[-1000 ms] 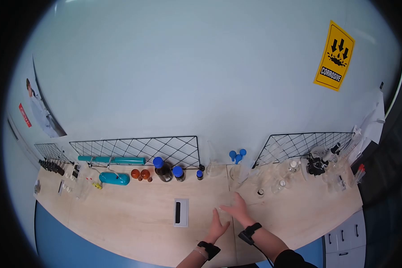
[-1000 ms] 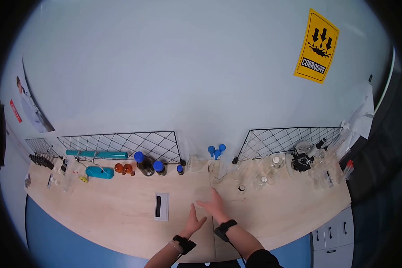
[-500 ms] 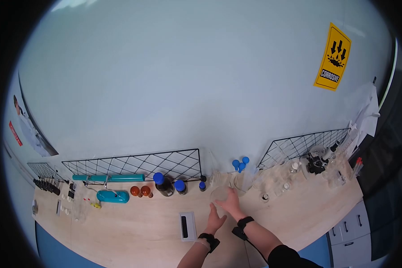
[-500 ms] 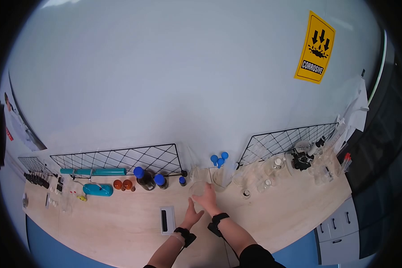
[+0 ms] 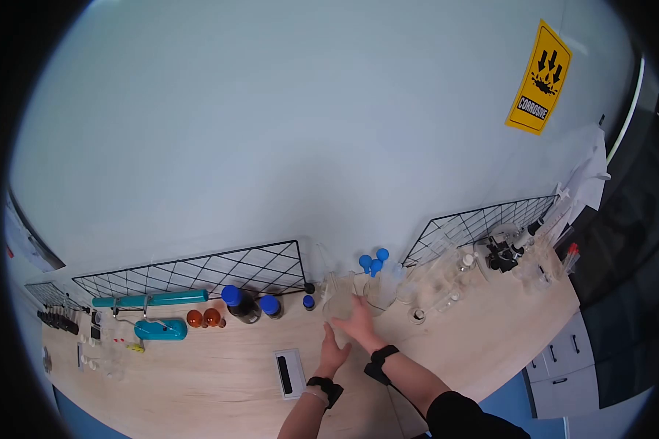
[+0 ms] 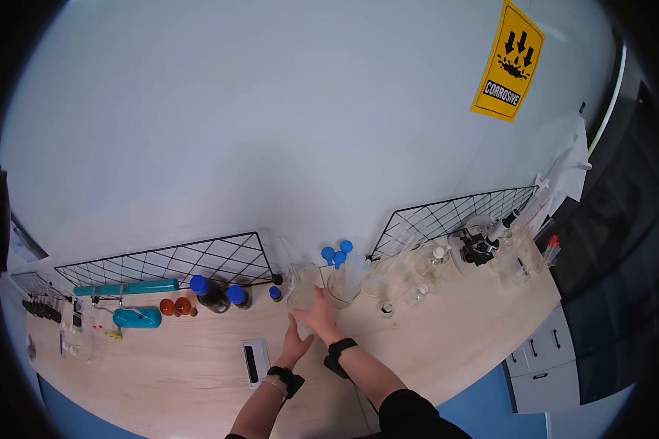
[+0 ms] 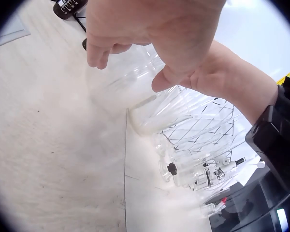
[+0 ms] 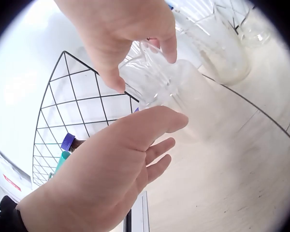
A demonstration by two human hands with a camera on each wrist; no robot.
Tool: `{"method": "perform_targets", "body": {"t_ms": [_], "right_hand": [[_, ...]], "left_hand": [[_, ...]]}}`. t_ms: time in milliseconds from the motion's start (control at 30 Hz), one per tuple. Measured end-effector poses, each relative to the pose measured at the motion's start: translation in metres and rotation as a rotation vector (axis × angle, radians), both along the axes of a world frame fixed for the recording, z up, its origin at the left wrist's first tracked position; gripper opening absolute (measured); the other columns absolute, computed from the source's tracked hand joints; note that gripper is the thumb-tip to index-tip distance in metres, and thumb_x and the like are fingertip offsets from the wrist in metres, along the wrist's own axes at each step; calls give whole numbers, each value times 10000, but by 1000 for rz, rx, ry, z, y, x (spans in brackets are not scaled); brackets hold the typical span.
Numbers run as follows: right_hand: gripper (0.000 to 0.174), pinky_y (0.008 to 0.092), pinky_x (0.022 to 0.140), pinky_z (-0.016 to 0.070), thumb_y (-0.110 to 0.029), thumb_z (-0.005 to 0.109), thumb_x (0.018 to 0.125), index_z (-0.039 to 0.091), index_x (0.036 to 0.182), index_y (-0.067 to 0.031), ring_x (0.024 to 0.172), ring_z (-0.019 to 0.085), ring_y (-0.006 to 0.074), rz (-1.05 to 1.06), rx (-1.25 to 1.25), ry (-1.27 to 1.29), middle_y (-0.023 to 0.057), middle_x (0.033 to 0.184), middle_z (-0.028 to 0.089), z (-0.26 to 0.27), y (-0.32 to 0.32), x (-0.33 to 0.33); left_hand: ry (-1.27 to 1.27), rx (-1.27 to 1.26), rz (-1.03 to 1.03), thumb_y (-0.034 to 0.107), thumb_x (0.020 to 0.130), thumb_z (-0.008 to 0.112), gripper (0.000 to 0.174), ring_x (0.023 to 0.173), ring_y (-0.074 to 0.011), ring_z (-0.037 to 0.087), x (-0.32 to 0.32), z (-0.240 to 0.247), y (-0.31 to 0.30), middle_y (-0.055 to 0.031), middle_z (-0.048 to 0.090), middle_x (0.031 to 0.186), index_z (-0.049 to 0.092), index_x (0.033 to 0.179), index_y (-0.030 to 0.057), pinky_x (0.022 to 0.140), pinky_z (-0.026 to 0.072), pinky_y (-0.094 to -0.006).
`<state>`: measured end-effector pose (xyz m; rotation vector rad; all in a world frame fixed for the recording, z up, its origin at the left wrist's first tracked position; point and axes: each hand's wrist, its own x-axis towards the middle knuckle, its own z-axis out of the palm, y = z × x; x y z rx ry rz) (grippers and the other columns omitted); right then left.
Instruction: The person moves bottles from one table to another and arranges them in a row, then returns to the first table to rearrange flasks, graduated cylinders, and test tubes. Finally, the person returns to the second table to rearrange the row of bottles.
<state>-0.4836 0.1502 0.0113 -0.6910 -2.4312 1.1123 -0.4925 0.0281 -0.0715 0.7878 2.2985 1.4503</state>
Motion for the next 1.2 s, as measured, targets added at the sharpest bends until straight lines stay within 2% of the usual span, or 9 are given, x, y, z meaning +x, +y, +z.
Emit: {"method": "perform_targets", "body": {"t_ms": [233, 433, 500, 567, 700, 767, 900, 1000, 1200], "right_hand": [[830, 402, 895, 412, -259, 767, 604, 355, 1255, 51, 1079, 459, 390, 4, 20, 84, 237, 1157, 437, -6, -5, 14], [411, 339, 695, 483, -254, 690, 705, 573, 1013, -7, 845, 605, 277, 78, 83, -2, 169, 951, 590, 0, 9, 79], [285, 327, 591, 484, -245, 670, 716, 611, 869, -13, 659, 622, 234, -13, -48, -33, 127, 753, 623, -17, 26, 105], [297, 382, 633, 482, -254, 630, 723, 609, 903, -18, 688, 601, 321, -114, -178, -109, 115, 732, 619, -31, 50, 133], [365, 367, 616, 479, -239, 660, 711, 580, 968, 8, 671, 604, 298, -370, -107, -111, 141, 723, 613, -61, 95, 164], [411, 347, 597, 481, -229, 680, 704, 568, 1013, 17, 642, 613, 255, -406, -86, -119, 143, 694, 615, -72, 115, 170], [493, 373, 641, 480, -240, 691, 702, 524, 1082, 25, 700, 608, 291, -322, -129, -176, 157, 743, 613, -77, 140, 167], [522, 414, 707, 471, -248, 691, 710, 501, 1101, 43, 796, 591, 352, -286, -145, -96, 196, 824, 607, -99, 153, 157], [461, 409, 792, 461, -237, 668, 741, 523, 1094, 21, 935, 573, 360, -288, -69, -164, 218, 981, 596, -126, 169, 150]], "left_hand": [[29, 2, 15, 166, 691, 661, 906, 1115, -442, 455, 7, -1, -6, -344, 420, 1225, 102, 1354, -97, 929, 393, -414], [91, -14, 69, 146, 728, 628, 754, 1120, -423, 456, 57, -14, -25, -308, 449, 1217, 234, 1331, -74, 950, 375, -425], [27, -96, 64, 152, 738, 619, 691, 1113, -413, 465, 81, -14, -31, -288, 462, 1213, 296, 1309, -65, 954, 373, -424], [121, -133, -34, 179, 743, 611, 657, 1105, -400, 477, 103, -27, -36, -270, 477, 1206, 335, 1294, -46, 953, 375, -418], [145, -260, -216, 217, 739, 600, 645, 1139, -396, 449, 149, -38, -29, -250, 446, 1256, 360, 1293, -12, 967, 360, -427], [195, -307, -326, 252, 744, 584, 661, 1204, -412, 367, 171, -35, -18, -251, 370, 1318, 349, 1307, 0, 986, 312, -490], [306, -609, -409, 397, 743, 577, 785, 1321, -436, 130, 210, -33, -3, -240, 156, 1437, 270, 1363, 26, 1002, 150, -626], [213, -688, -416, 548, 712, 569, 936, 1349, -419, -10, 220, -45, -1, -232, 41, 1464, 176, 1404, 55, 990, 34, -662], [150, -702, -428, 640, 657, 590, 1059, 1350, -404, -86, 222, -53, -2, -226, -33, 1470, 113, 1422, 84, 993, -57, -641]]}}
